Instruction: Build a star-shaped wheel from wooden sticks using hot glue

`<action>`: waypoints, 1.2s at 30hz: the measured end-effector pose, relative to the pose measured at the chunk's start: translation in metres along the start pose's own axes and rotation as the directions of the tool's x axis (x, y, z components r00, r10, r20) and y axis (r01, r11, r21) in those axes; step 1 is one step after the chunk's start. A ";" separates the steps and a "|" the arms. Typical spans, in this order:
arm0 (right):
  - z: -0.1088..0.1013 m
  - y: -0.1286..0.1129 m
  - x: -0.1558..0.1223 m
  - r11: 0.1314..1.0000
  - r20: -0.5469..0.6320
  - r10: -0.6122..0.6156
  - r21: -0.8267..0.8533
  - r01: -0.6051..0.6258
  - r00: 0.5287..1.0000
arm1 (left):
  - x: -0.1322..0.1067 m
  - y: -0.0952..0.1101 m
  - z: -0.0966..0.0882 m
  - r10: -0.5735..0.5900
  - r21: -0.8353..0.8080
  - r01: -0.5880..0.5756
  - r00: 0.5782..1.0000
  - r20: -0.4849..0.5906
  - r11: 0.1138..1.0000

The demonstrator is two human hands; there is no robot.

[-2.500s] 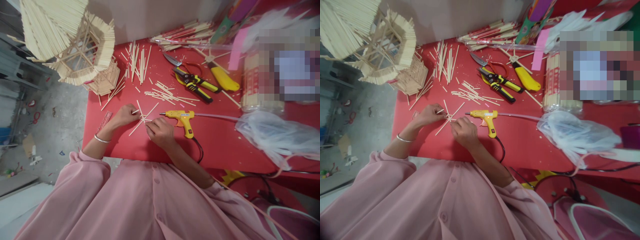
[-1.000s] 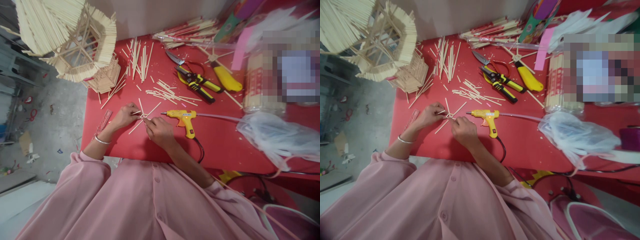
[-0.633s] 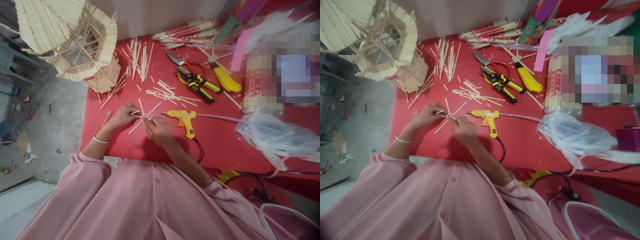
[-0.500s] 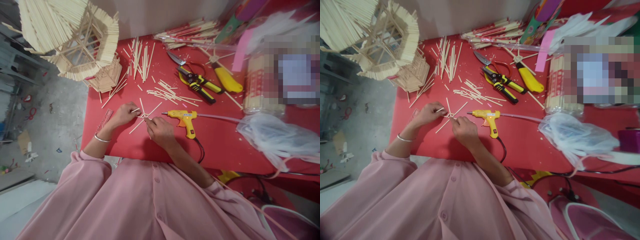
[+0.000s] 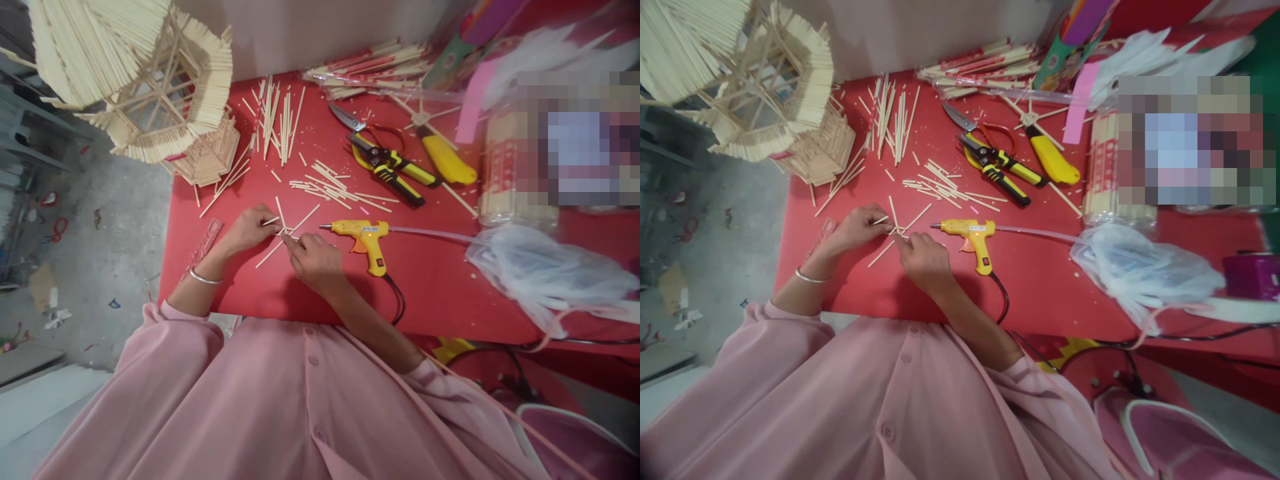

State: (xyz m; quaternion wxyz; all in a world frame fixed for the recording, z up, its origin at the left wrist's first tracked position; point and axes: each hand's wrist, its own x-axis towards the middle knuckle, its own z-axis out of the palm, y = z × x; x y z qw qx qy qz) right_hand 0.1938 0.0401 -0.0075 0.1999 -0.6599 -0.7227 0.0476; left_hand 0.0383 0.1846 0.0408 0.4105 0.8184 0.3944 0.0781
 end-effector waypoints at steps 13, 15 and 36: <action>0.008 -0.004 -0.003 0.989 -0.106 -0.027 -0.147 0.011 0.994 | 0.001 0.003 0.004 -0.002 0.011 0.002 1.000 -0.012 1.000; 0.007 -0.004 -0.002 0.986 -0.119 -0.037 -0.167 0.017 0.992 | 0.001 0.003 0.004 0.000 0.013 0.000 1.000 -0.004 1.000; -0.013 -0.006 -0.004 0.981 0.013 -0.030 -0.193 0.031 0.999 | 0.004 0.004 0.008 -0.040 0.075 0.041 0.999 -0.018 0.996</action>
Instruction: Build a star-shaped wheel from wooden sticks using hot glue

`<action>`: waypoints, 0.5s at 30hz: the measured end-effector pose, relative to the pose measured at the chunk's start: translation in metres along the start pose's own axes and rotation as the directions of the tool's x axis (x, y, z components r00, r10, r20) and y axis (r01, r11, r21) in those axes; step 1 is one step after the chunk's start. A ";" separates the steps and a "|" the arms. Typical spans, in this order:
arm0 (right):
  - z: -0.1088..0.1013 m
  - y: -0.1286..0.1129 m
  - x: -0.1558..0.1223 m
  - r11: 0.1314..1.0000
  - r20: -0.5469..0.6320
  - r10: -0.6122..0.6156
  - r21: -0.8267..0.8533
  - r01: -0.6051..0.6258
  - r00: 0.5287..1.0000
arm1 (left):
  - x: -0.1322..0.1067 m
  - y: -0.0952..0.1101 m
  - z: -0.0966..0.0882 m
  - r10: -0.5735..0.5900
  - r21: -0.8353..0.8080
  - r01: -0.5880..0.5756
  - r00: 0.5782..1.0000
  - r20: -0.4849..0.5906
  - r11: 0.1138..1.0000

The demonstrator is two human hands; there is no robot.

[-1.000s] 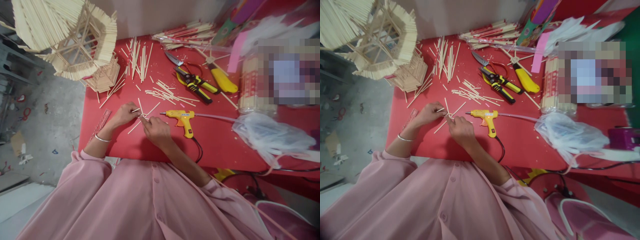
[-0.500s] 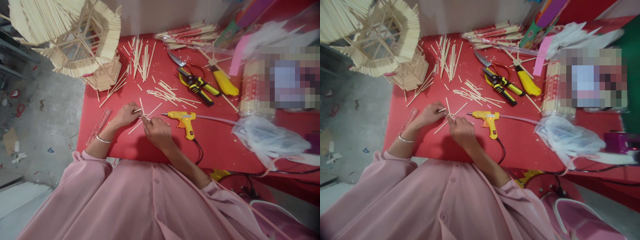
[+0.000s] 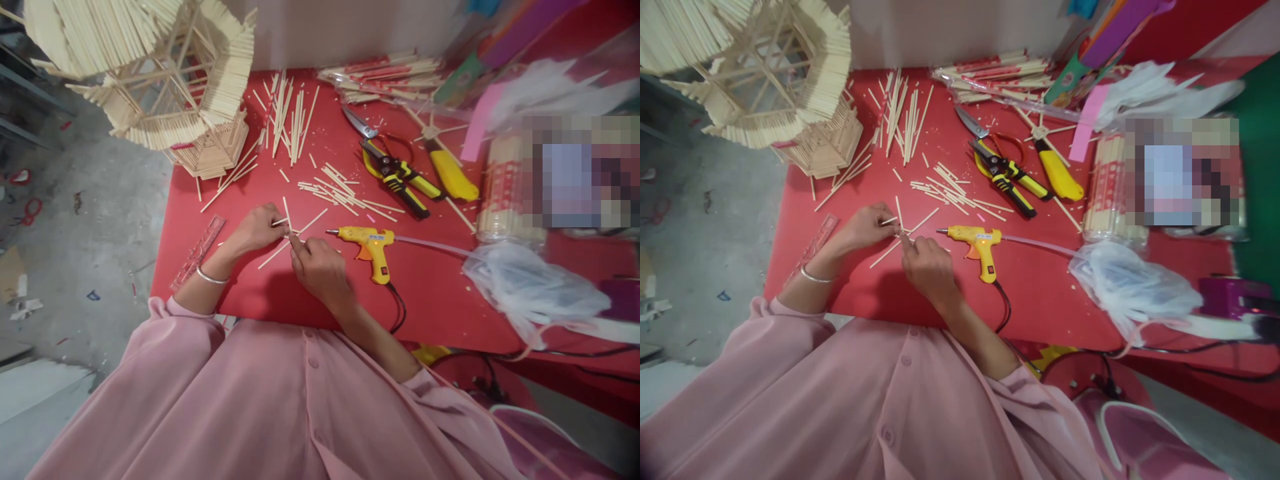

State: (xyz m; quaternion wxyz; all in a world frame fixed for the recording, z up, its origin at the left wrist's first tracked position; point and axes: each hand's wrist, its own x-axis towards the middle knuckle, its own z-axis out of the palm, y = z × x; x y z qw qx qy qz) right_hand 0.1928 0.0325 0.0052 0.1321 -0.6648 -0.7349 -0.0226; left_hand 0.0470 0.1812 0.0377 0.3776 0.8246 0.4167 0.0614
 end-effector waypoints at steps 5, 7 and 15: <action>0.001 0.000 -0.001 1.000 -0.024 0.007 0.002 -0.007 1.000 | -0.002 0.003 0.001 -0.013 -0.014 0.013 1.000 -0.017 1.000; 0.002 0.000 -0.001 1.000 -0.042 0.007 -0.006 -0.007 0.999 | -0.002 0.003 0.002 -0.016 -0.009 0.016 1.000 -0.022 1.000; 0.005 0.000 0.001 1.000 -0.013 0.021 0.020 -0.021 1.000 | 0.000 0.003 0.006 -0.090 0.009 0.091 0.994 -0.054 0.996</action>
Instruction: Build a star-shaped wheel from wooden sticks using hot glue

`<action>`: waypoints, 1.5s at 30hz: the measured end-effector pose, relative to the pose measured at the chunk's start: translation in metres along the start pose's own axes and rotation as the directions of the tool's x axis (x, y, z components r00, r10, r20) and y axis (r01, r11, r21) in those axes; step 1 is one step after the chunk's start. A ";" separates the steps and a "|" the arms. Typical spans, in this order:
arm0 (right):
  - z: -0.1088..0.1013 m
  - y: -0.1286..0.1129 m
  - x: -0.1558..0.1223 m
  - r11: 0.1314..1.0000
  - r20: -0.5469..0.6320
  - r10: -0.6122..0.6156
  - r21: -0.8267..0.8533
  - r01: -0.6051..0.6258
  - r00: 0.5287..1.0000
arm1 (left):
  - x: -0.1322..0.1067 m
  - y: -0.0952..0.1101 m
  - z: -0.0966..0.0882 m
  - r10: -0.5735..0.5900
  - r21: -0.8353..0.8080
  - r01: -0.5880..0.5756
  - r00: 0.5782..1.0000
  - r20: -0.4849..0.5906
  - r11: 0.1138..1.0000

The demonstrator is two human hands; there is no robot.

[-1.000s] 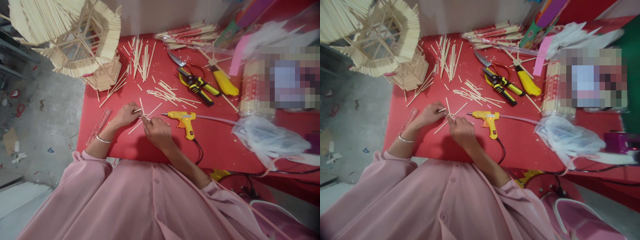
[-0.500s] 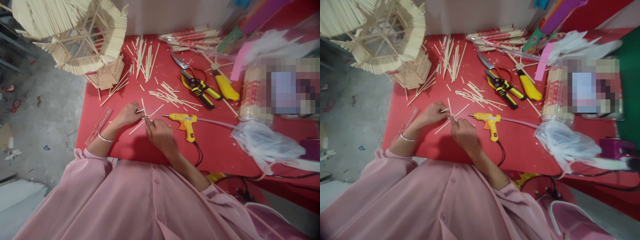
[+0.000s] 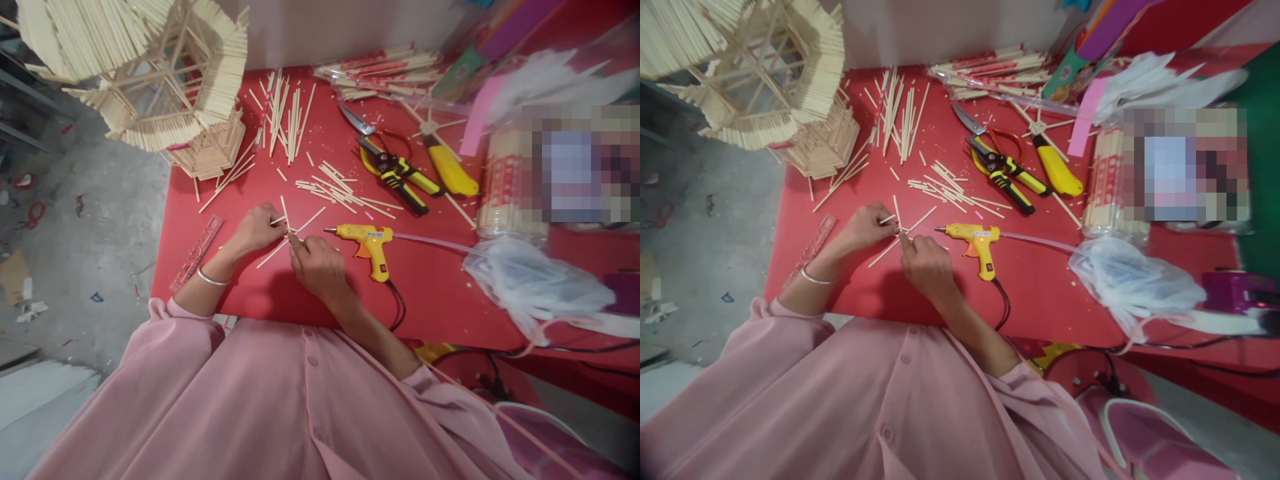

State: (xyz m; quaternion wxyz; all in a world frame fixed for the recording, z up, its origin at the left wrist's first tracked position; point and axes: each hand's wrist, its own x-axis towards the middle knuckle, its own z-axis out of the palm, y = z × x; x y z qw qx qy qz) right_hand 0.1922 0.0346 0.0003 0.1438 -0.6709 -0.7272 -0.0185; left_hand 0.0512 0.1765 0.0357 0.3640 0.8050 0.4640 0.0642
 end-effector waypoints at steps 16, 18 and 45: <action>0.005 -0.001 0.000 1.000 -0.077 0.007 0.006 -0.006 0.997 | -0.002 -0.002 0.003 -0.065 -0.057 0.063 0.997 -0.033 0.996; 0.006 -0.001 0.000 1.000 -0.063 0.011 0.025 -0.010 0.998 | -0.002 -0.003 0.004 -0.062 -0.060 0.060 0.997 -0.042 0.996; 0.009 -0.001 0.000 1.000 -0.090 0.005 -0.006 -0.006 0.996 | -0.001 -0.003 0.005 -0.011 -0.027 0.009 0.998 -0.062 1.000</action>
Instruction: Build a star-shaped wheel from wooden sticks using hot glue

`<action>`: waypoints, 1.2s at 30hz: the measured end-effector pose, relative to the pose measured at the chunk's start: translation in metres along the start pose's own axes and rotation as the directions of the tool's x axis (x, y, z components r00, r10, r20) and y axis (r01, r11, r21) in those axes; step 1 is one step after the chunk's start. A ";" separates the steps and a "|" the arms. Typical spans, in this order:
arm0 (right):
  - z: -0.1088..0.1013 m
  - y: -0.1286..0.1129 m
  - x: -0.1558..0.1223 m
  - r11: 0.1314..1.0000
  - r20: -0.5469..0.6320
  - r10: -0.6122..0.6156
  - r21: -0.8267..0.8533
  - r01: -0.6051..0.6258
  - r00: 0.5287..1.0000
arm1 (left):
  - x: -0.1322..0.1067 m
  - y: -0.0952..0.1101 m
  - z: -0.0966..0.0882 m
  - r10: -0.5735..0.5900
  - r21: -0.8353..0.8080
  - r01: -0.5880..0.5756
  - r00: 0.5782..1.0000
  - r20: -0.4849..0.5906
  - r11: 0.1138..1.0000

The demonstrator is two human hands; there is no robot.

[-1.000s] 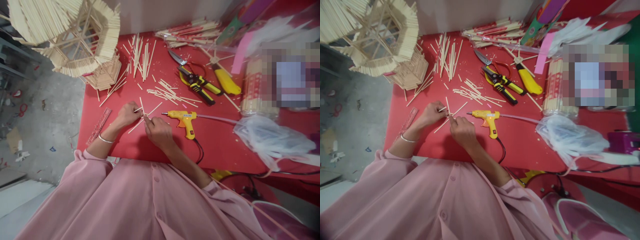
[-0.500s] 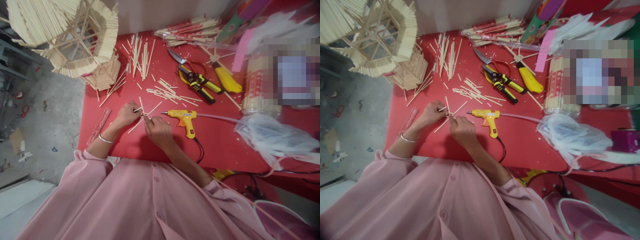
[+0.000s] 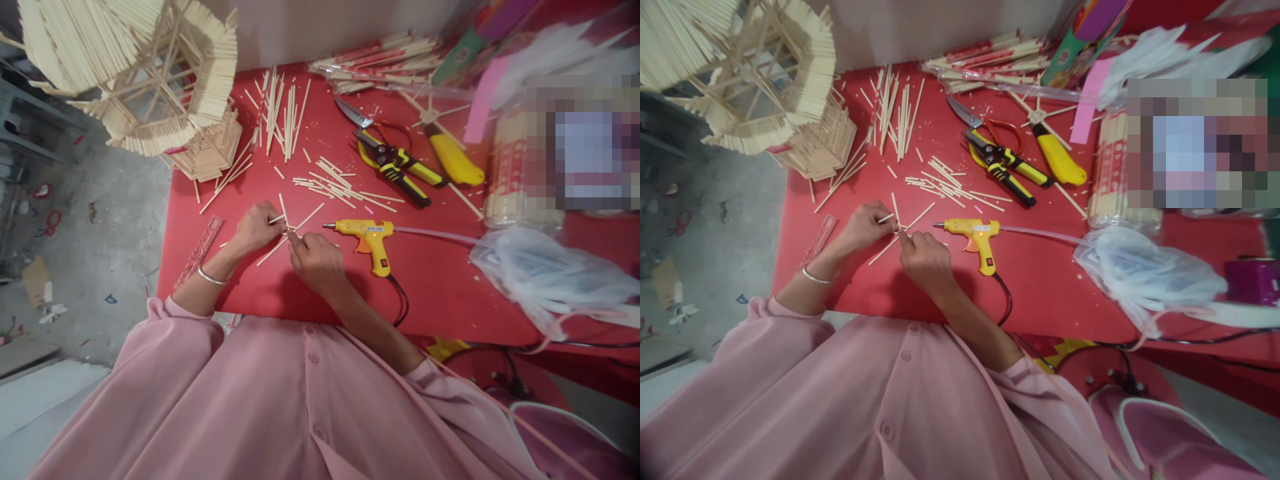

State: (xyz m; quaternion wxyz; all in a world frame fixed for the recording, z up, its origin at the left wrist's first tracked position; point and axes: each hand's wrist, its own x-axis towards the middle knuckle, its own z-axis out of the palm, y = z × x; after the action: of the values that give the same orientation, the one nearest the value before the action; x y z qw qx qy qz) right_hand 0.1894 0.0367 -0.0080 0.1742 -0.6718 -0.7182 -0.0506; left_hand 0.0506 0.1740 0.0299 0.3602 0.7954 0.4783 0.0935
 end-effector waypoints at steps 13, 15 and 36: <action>-0.001 0.001 0.001 0.999 0.075 0.018 0.042 -0.021 0.997 | -0.004 -0.005 -0.009 0.126 -0.082 -0.123 0.991 0.035 0.989; -0.002 0.001 0.001 0.999 0.071 0.014 0.033 -0.017 0.997 | -0.007 -0.006 -0.010 0.133 -0.135 -0.127 0.990 0.036 0.983; -0.002 0.000 0.000 1.000 0.085 0.020 0.007 -0.021 0.996 | -0.009 -0.008 -0.007 0.123 -0.198 -0.114 0.992 0.031 0.974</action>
State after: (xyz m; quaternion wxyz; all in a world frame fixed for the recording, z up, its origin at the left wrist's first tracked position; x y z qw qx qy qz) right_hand 0.1902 0.0363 -0.0060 0.1470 -0.6800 -0.7181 -0.0173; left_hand 0.0373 0.1723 0.0311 0.4406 0.7851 0.4107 0.1445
